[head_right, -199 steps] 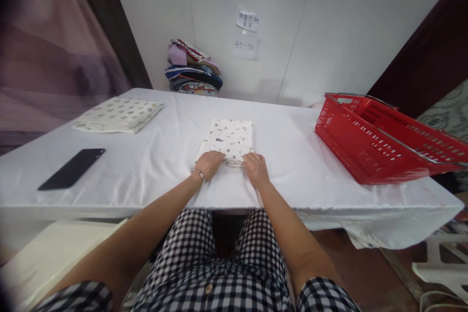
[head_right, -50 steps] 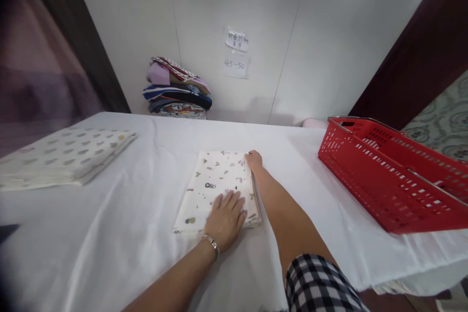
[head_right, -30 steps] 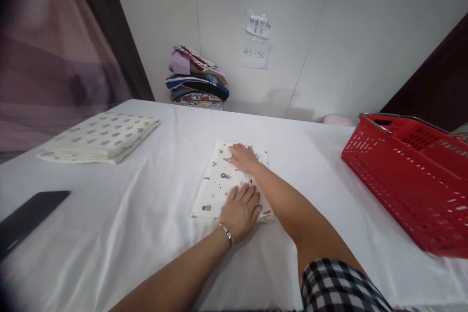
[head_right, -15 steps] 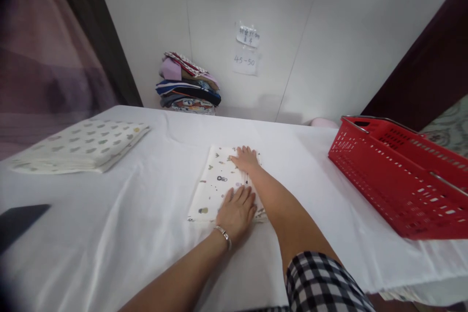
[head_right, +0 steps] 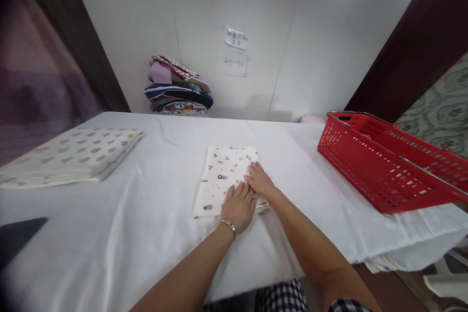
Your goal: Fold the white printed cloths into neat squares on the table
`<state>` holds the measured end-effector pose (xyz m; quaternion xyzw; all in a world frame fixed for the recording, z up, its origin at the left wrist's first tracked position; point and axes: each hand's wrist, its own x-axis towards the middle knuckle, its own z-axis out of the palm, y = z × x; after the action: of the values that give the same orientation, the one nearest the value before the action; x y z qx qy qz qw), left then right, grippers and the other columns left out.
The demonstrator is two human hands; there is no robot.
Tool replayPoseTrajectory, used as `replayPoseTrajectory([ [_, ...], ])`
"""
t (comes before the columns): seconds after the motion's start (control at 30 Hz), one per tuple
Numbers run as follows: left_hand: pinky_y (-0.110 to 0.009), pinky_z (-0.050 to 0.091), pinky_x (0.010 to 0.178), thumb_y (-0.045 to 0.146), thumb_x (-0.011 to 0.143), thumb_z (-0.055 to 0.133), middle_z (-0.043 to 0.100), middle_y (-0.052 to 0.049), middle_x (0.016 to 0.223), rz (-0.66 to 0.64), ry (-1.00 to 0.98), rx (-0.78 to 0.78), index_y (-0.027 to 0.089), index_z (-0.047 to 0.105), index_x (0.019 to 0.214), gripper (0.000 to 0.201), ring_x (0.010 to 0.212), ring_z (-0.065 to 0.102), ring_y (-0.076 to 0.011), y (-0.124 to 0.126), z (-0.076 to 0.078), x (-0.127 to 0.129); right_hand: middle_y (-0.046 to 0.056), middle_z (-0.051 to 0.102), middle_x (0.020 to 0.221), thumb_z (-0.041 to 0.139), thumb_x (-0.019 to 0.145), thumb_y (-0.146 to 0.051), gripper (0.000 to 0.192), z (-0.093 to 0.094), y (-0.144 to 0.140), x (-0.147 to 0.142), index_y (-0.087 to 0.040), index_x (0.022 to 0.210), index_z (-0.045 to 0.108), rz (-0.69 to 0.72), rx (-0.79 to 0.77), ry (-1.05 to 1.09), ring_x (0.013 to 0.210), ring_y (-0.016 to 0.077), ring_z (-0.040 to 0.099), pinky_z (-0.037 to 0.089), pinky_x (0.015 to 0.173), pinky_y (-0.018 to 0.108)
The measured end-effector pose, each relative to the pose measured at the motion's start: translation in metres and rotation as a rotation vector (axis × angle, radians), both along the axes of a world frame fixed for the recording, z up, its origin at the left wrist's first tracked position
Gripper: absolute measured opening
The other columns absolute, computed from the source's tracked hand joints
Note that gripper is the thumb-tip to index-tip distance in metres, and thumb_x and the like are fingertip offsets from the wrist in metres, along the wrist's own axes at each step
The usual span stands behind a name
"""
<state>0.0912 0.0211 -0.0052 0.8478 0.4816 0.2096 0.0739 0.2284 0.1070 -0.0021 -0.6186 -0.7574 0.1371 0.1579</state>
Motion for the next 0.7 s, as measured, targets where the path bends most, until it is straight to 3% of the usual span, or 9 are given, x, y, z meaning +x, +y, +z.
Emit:
replayPoseTrajectory([
  [0.2, -0.051, 0.024, 0.105, 0.030, 0.091, 0.034, 0.054, -0.007, 0.128, -0.015, -0.045, 0.027, 0.020, 0.053, 0.120, 0.036, 0.124, 0.040, -0.0247, 0.003, 0.000, -0.002, 0.007, 0.037, 0.142, 0.044, 0.085, -0.040, 0.047, -0.029, -0.047, 0.020, -0.019, 0.127, 0.052, -0.060, 0.064, 0.407, 0.135, 0.0226, 0.025, 0.022, 0.112, 0.044],
  [0.47, -0.042, 0.032, 0.101, 0.021, 0.087, 0.041, 0.065, -0.004, 0.103, -0.028, -0.139, 0.076, 0.021, 0.061, 0.092, 0.021, 0.108, 0.052, -0.0186, -0.009, 0.009, -0.014, 0.007, 0.036, 0.143, 0.037, 0.089, -0.044, 0.047, -0.051, -0.066, 0.019, -0.021, 0.128, 0.051, -0.025, 0.252, 0.554, 0.133, 0.0204, 0.030, 0.020, 0.112, 0.045],
  [0.6, -0.047, 0.023, 0.106, 0.022, 0.084, 0.045, 0.059, -0.006, 0.120, 0.189, -0.162, 0.112, 0.022, 0.061, 0.099, 0.022, 0.119, 0.045, -0.0231, -0.010, 0.016, -0.047, 0.007, 0.037, 0.142, 0.041, 0.087, -0.047, 0.048, -0.050, -0.067, 0.017, -0.021, 0.126, 0.053, -0.069, 0.212, 0.659, 0.133, 0.0227, 0.030, 0.021, 0.112, 0.046],
  [0.7, -0.043, 0.034, 0.100, 0.026, 0.083, 0.046, 0.049, -0.011, 0.132, 0.477, -0.182, 0.011, 0.019, 0.055, 0.115, 0.034, 0.121, 0.044, -0.0265, -0.004, 0.018, -0.080, 0.007, 0.037, 0.142, 0.043, 0.086, -0.046, 0.047, -0.049, -0.066, 0.014, -0.020, 0.123, 0.055, -0.090, 0.188, 0.693, 0.133, 0.0231, 0.031, 0.022, 0.111, 0.045],
])
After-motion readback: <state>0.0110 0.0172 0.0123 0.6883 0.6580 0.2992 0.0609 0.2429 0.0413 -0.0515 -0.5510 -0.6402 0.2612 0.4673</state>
